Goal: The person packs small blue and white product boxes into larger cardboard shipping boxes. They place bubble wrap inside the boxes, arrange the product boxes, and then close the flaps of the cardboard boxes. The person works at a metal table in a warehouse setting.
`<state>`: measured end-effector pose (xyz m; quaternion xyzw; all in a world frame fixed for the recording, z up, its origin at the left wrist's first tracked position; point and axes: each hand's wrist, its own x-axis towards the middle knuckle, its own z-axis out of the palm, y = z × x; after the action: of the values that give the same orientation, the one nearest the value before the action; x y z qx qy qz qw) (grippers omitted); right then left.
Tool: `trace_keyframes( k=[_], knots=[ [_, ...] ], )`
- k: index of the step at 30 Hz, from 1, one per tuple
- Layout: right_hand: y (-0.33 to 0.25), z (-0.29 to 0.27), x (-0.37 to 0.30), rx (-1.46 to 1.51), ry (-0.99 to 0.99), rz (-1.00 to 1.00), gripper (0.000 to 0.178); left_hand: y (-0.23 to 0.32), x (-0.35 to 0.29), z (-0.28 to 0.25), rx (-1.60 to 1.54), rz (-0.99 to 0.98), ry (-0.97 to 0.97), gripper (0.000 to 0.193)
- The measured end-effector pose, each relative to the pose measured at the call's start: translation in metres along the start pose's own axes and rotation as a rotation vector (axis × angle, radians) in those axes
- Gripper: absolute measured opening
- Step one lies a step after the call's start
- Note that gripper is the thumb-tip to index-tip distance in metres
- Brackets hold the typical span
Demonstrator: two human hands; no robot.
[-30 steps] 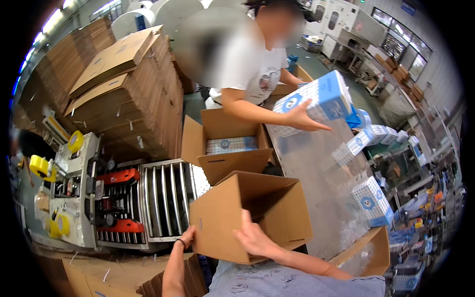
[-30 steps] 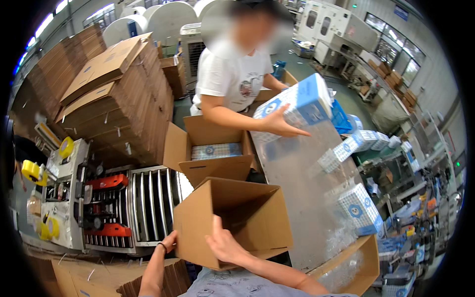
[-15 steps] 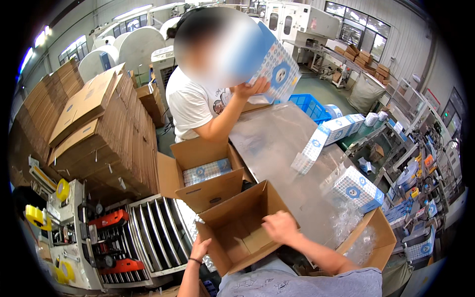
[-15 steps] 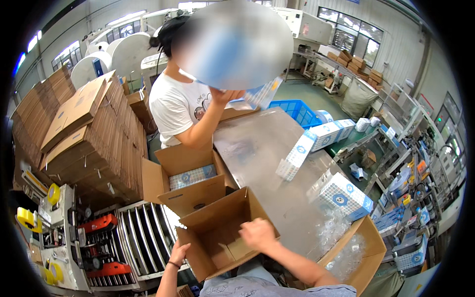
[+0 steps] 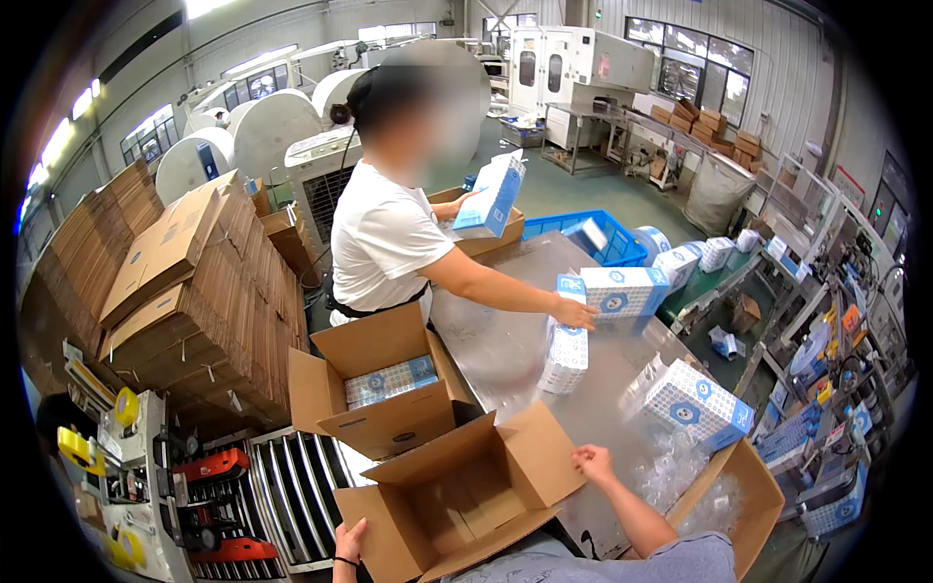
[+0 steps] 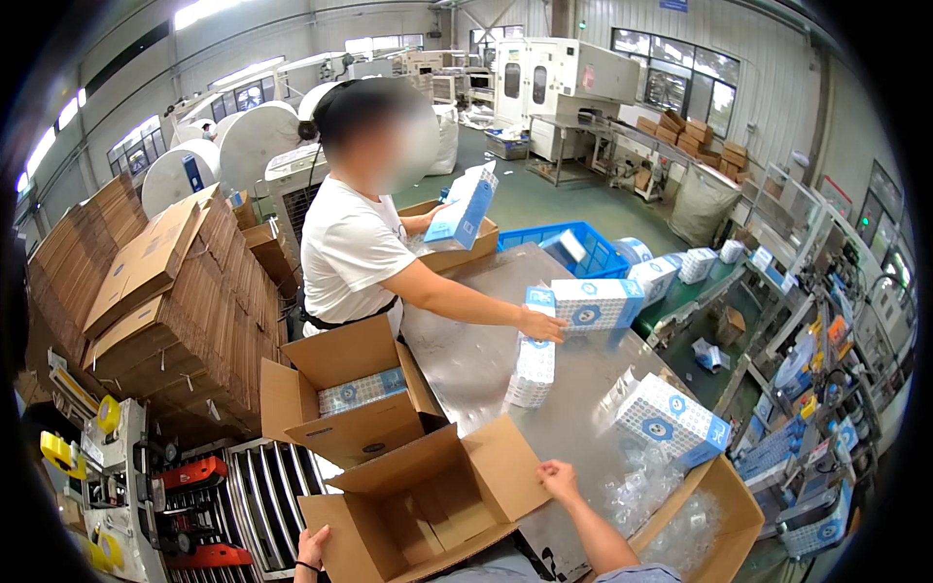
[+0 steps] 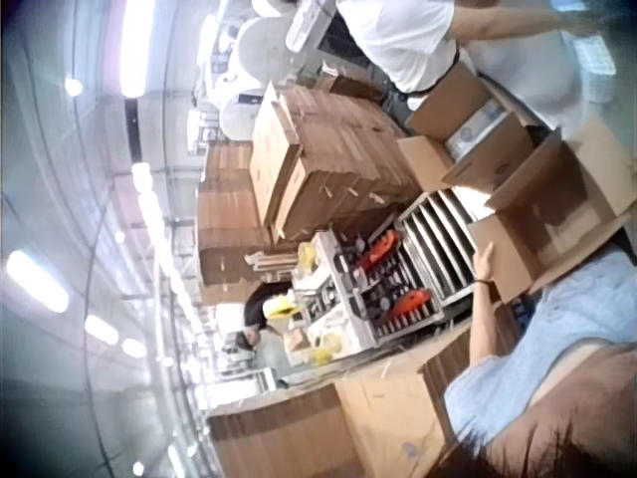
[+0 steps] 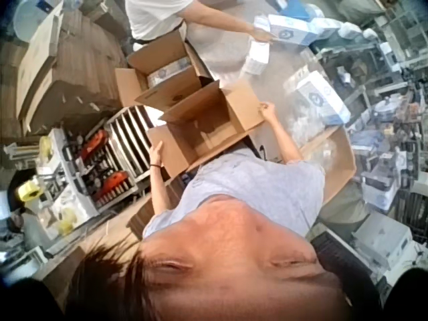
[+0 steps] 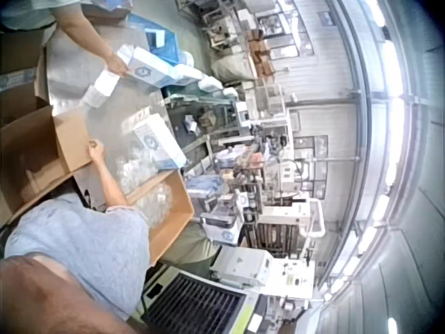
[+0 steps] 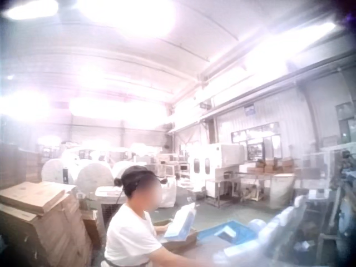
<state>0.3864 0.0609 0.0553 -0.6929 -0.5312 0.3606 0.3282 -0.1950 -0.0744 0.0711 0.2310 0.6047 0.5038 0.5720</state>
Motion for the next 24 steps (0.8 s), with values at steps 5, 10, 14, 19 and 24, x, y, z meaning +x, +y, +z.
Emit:
trace_keyframes(
  k=[5,10,14,19,24],
  knots=[
    [0.009,-0.006,0.002,0.616,0.253,0.379,0.014,-0.009,-0.004,-0.001,0.007,0.051,0.039,0.036],
    [0.025,0.019,-0.034,0.254,0.207,0.351,0.014,-0.015,0.005,-0.002,0.069,0.095,0.060,0.036],
    [0.011,0.025,-0.037,0.190,0.307,0.417,0.019,-0.015,0.005,0.002,0.105,0.103,0.047,0.038],
    [0.015,0.022,-0.032,0.166,0.285,0.394,0.017,-0.021,0.006,-0.004,0.057,0.115,0.034,0.038],
    [-0.004,0.024,-0.036,0.046,0.302,0.401,0.022,-0.024,0.007,-0.005,0.034,0.161,0.056,0.036]
  ],
)
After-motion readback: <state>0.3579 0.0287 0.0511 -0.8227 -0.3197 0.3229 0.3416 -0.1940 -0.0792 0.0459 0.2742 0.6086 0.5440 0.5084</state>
